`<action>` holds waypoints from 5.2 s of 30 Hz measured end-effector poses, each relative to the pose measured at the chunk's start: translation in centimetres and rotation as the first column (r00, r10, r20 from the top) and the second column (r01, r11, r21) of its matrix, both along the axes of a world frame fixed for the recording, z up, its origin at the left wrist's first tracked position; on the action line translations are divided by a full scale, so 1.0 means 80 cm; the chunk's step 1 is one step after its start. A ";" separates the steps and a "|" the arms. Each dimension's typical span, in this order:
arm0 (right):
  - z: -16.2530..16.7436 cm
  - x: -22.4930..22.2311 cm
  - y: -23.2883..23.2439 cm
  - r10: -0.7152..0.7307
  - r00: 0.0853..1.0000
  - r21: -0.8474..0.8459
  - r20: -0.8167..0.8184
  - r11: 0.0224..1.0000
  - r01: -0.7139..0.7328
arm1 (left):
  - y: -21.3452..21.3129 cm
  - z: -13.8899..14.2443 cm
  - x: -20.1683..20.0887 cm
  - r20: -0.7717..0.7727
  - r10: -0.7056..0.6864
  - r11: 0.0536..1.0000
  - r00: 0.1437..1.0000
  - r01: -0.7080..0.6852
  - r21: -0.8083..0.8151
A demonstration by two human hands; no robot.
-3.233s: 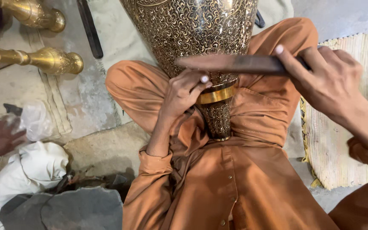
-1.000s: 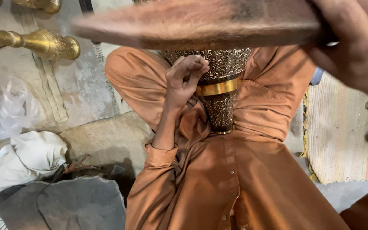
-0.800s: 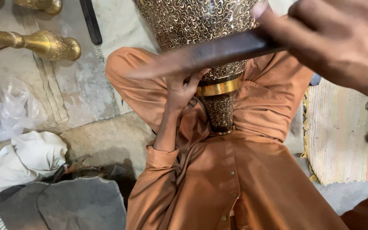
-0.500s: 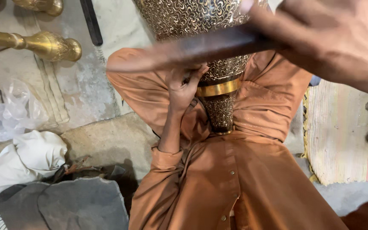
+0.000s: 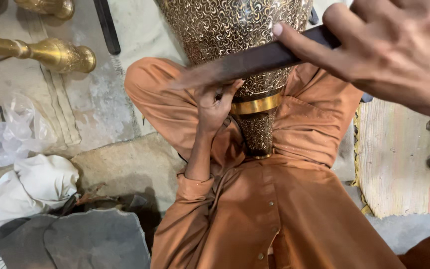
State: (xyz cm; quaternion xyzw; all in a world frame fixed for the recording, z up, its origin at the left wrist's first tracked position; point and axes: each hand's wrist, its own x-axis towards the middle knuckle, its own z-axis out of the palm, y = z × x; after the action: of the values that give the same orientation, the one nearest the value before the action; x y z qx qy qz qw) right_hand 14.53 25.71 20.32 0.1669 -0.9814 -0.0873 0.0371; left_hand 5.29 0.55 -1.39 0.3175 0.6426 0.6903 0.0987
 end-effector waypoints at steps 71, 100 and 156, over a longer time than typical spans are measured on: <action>-0.033 -0.002 0.000 -0.203 0.972 -0.787 0.118 0.579 0.216 | 0.007 0.022 -0.018 0.051 -0.090 0.995 0.995 0.087 0.047; -0.072 0.033 0.013 -0.008 0.966 0.096 -0.259 0.995 0.034 | -0.003 0.039 -0.035 -0.251 -0.105 0.979 0.962 0.056 -0.197; -0.051 0.065 -0.002 -0.160 0.968 0.121 -0.192 0.975 0.185 | -0.014 0.026 -0.036 -0.258 -0.168 0.965 0.951 0.105 -0.241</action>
State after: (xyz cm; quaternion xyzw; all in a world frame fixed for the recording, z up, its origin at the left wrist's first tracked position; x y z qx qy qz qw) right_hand 19.72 25.59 16.22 0.0742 -0.9764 -0.1728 0.1066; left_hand 2.40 -0.59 0.73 0.4412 0.7004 0.5536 0.0911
